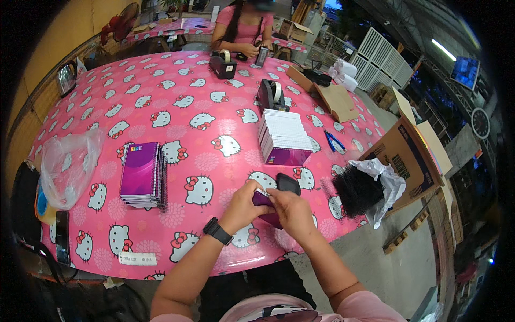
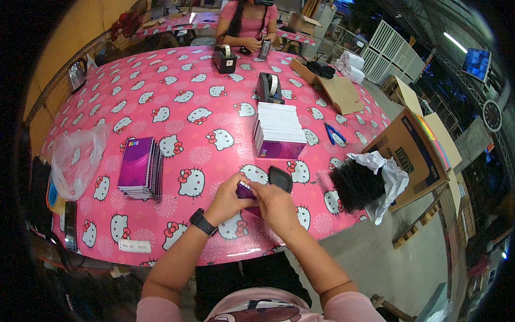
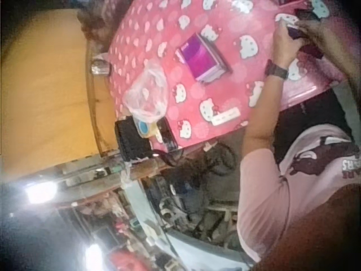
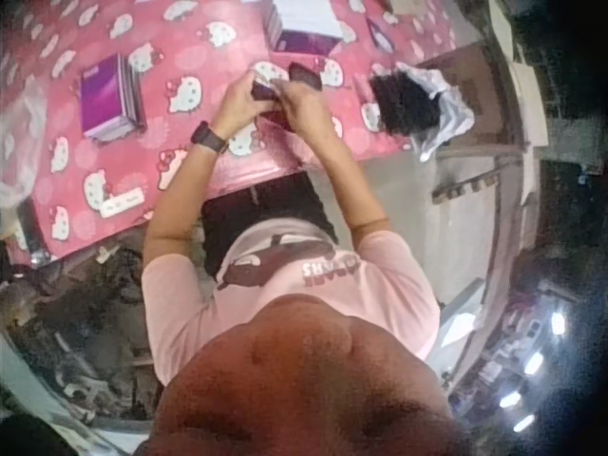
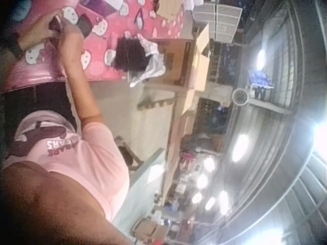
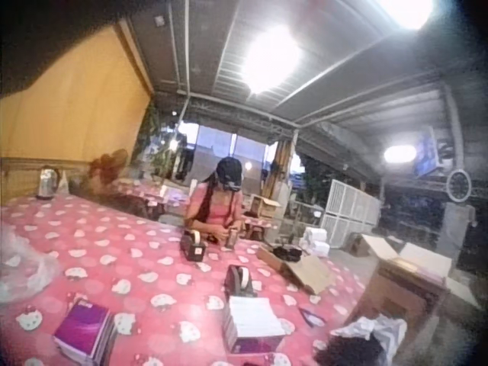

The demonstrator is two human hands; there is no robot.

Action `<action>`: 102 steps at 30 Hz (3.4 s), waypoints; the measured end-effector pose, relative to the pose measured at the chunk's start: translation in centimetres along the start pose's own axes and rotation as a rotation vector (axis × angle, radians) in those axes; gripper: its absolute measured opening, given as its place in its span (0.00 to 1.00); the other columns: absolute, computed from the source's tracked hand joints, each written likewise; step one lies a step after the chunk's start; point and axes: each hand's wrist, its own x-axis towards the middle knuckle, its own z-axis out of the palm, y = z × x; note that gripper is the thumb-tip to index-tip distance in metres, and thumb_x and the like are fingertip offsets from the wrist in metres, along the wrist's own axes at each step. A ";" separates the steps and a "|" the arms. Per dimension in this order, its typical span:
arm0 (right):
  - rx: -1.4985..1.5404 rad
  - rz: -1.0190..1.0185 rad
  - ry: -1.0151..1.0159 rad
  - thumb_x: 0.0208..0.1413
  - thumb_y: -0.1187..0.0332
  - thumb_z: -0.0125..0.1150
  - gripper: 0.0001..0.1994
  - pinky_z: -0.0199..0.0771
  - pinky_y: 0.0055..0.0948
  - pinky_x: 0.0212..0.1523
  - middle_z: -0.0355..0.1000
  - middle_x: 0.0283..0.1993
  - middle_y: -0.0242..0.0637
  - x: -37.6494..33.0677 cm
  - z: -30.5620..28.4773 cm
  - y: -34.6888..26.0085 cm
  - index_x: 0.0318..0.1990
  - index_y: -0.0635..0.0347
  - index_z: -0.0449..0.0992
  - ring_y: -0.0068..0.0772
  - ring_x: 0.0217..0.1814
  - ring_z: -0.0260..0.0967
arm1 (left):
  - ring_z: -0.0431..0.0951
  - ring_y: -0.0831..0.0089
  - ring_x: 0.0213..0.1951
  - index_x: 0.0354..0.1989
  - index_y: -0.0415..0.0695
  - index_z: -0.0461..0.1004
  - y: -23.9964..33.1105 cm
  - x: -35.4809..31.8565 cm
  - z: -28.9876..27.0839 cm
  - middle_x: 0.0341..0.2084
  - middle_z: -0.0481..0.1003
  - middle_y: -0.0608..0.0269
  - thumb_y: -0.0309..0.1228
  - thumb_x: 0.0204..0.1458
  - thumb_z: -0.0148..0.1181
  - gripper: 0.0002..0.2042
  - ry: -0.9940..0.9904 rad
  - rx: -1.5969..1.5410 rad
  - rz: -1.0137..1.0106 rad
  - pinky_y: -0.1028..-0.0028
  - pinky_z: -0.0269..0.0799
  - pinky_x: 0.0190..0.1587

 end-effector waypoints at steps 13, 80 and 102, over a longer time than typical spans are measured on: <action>0.176 -0.018 0.071 0.45 0.71 0.64 0.14 0.66 0.31 0.34 0.67 0.32 0.41 0.3 0.2 -0.7 0.41 0.62 0.73 0.39 0.33 0.65 | 0.72 0.51 0.31 0.31 0.39 0.62 0.3 -0.2 0.2 0.26 0.69 0.50 0.23 0.34 0.65 0.17 -0.022 -0.005 -0.027 0.63 0.66 0.32; 0.041 0.121 0.223 0.41 0.61 0.64 0.26 0.51 0.45 0.58 0.62 0.55 0.49 -6.4 0.8 10.5 0.49 0.60 0.68 0.50 0.57 0.55 | 0.71 0.67 0.36 0.40 0.37 0.72 1.3 -8.8 -20.6 0.33 0.74 0.57 0.25 0.48 0.53 0.11 0.969 0.739 -0.211 0.69 0.65 0.45; -0.197 0.169 0.346 0.36 0.65 0.64 0.17 0.51 0.43 0.52 0.65 0.43 0.37 -4.7 0.7 10.5 0.37 0.55 0.74 0.43 0.51 0.57 | 0.70 0.64 0.40 0.34 0.44 0.76 1.1 10.7 3.2 0.33 0.73 0.63 0.28 0.45 0.59 0.08 0.124 0.740 0.512 0.65 0.62 0.44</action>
